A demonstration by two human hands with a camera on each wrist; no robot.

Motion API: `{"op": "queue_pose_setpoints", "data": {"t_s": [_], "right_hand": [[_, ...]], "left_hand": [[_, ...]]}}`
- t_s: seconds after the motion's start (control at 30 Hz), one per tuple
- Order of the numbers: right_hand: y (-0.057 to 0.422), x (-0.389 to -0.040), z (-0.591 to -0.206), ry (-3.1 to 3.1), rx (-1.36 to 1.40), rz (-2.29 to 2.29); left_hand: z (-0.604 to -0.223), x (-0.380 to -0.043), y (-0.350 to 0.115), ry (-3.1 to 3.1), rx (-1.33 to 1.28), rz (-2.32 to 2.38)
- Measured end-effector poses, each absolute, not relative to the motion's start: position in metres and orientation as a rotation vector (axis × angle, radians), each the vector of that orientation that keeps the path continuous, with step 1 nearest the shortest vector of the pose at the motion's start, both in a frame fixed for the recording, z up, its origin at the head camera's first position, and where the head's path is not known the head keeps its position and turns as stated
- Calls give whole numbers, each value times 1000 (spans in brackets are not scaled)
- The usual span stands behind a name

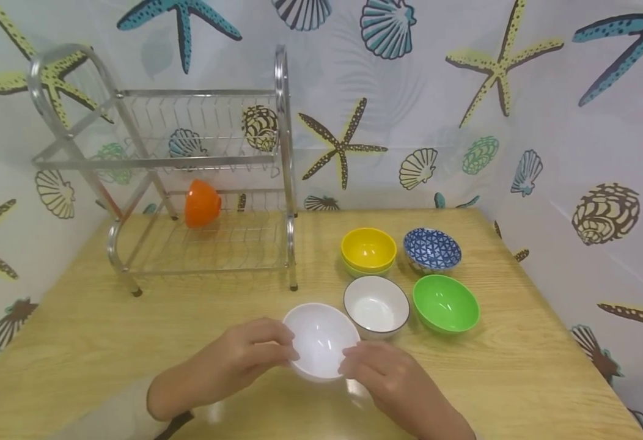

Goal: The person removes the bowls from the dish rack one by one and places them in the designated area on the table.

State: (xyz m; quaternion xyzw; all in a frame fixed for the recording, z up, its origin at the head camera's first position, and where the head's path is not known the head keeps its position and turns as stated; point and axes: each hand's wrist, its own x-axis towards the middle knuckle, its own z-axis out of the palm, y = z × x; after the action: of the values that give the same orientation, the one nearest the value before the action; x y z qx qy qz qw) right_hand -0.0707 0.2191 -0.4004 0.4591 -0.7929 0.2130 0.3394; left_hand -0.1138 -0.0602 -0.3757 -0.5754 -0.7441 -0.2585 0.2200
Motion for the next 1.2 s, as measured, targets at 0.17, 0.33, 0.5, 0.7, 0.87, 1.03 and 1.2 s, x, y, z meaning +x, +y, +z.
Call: {"op": "queue_pose_setpoints", "data": {"t_s": [0.17,0.33,0.5,0.7,0.87,1.03,1.2], "right_hand": [[222,-70,-400,-2090,1210,541],[226,-68,-402,-2110,1195,519],[227,-68,-401,-2140,1190,515],[227,-69,-400,-2137,1220,520],[223,-76,-401,-2029,1236,513],[218,-79,-402,-1969,1221,495],[216,-82,-403,-1942,1197,476]], "left_hand": [[-378,-113,-60,-2037,-1592,-704],[-379,-113,-57,-2075,-1607,-708],[-380,-114,-57,-2051,-1608,-653],[-384,-114,-57,-2013,-1592,-628],[-383,-113,-59,-2026,-1569,-638],[-384,-111,-63,-2093,-1554,-702],[-385,-112,-68,-2094,-1524,-700]]}}
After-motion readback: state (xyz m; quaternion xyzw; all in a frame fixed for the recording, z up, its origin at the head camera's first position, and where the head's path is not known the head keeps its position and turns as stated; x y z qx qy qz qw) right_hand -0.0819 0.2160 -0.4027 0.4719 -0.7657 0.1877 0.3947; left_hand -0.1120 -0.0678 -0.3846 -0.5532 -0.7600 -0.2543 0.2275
